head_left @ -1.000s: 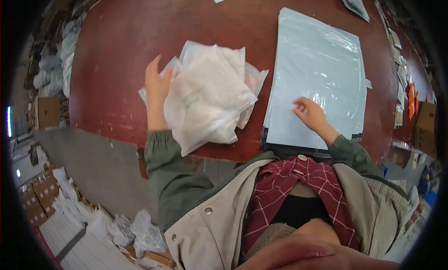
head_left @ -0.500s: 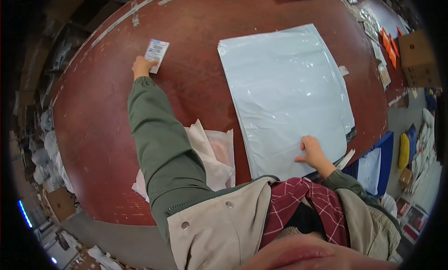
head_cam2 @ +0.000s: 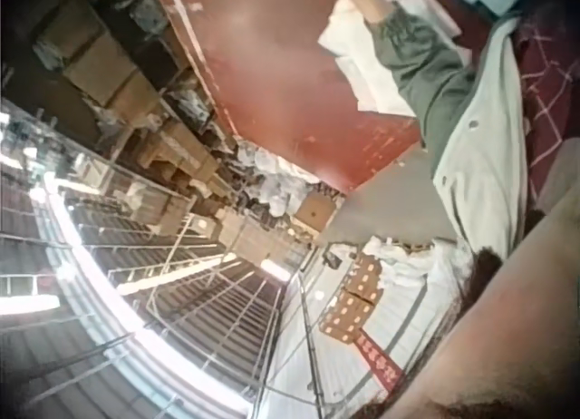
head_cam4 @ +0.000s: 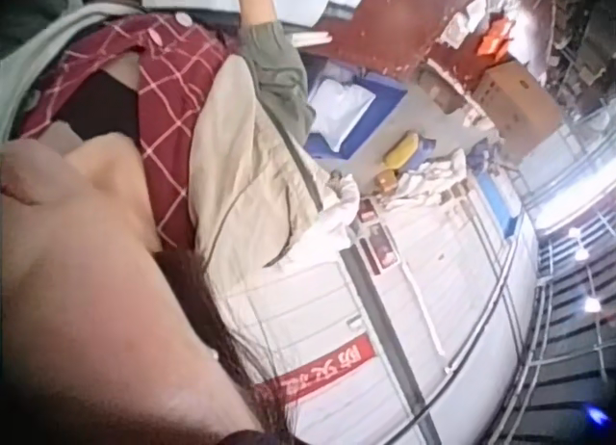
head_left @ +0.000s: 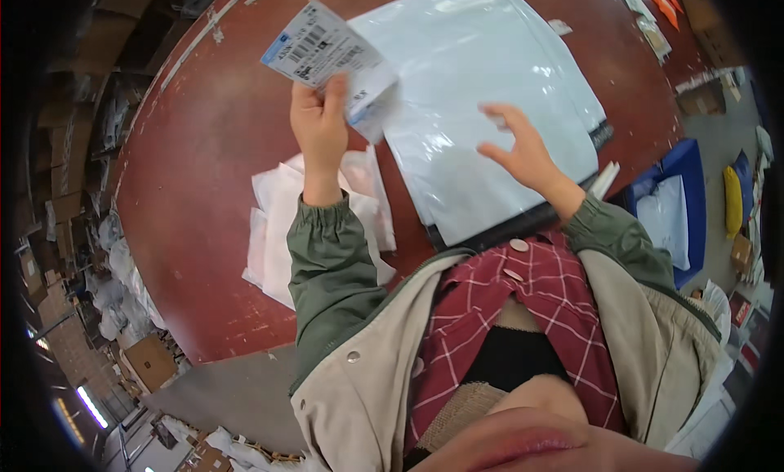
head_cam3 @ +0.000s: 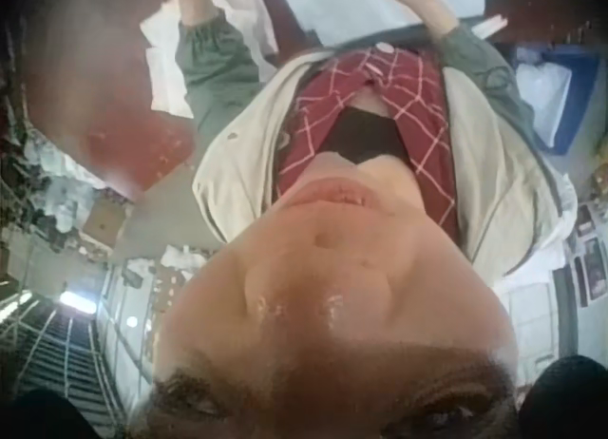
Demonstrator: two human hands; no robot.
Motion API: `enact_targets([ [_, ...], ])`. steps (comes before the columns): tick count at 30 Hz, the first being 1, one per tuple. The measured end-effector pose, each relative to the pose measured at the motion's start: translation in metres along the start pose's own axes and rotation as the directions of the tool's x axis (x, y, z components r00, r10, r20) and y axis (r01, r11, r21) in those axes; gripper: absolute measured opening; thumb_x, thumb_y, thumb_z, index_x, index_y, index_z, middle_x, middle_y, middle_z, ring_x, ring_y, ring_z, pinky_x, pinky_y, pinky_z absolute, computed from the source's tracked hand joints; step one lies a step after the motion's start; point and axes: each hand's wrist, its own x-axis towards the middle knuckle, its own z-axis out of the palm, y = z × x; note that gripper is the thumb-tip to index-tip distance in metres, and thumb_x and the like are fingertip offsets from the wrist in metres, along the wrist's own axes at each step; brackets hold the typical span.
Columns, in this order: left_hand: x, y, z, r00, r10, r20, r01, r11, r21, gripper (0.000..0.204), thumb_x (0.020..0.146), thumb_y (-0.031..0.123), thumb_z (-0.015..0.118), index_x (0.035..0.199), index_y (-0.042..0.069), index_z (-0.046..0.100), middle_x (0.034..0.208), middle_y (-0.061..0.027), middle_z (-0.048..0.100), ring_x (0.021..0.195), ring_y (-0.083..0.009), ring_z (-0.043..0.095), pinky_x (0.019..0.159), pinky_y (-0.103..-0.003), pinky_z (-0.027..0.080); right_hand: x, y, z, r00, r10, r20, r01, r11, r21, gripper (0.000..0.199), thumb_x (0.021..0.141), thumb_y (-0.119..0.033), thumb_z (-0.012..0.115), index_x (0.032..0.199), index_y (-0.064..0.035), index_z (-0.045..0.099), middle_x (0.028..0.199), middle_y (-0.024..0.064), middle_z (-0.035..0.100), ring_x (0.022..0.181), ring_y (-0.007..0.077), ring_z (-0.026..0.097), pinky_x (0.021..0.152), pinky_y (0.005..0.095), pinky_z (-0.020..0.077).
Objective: Packing items into plastic mailers and applying shipping labels at a workbench.
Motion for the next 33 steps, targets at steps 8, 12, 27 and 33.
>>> enact_targets([
  [8,-0.056,0.032,0.072,0.965,-0.231,0.126,0.213,0.967,0.140,0.027,0.089,0.013,0.063,0.109,-0.004,0.055,0.091,-0.0075,0.068,0.076,-0.0093,0.061,0.066,-0.023,0.048,0.023,-0.043,-0.017,0.989,0.094,0.114,-0.136,0.878,0.460,0.020,0.085,-0.017,0.066,0.087,0.0033,0.068,0.070,0.0021,0.066,0.064,0.0049,0.058,0.057,0.0206,0.0464],
  [12,-0.103,0.051,0.104,0.937,-0.347,0.048,0.328,0.917,0.226,0.025,0.087,0.014,0.062,0.103,-0.005,0.059,0.081,-0.0078,0.068,0.066,-0.0079,0.059,0.058,-0.022,0.047,0.013,-0.026,-0.034,0.976,0.111,0.186,-0.195,0.828,0.526,0.019,0.085,-0.016,0.066,0.089,0.0027,0.068,0.074,0.0036,0.067,0.066,0.0052,0.059,0.056,0.0195,0.0465],
  [27,-0.098,0.040,0.091,0.932,-0.350,-0.097,0.364,0.903,0.230,0.028,0.091,0.023,0.059,0.092,-0.004,0.065,0.068,-0.0021,0.064,0.058,-0.0041,0.054,0.051,-0.021,0.042,0.052,-0.020,-0.016,0.968,-0.031,0.248,-0.118,0.817,0.564,0.021,0.084,-0.017,0.068,0.086,0.0037,0.068,0.072,0.0035,0.066,0.063,0.0043,0.057,0.054,0.0193,0.0440],
  [33,-0.104,0.042,0.083,0.930,-0.344,-0.131,0.366,0.895,0.255,0.027,0.090,0.023,0.060,0.092,-0.004,0.065,0.070,-0.0037,0.066,0.059,-0.0052,0.055,0.052,-0.021,0.043,0.051,-0.025,-0.012,0.962,-0.040,0.268,-0.106,0.855,0.507,0.022,0.085,-0.018,0.067,0.087,0.0037,0.068,0.073,0.0040,0.067,0.064,0.0049,0.058,0.056,0.0195,0.0456],
])
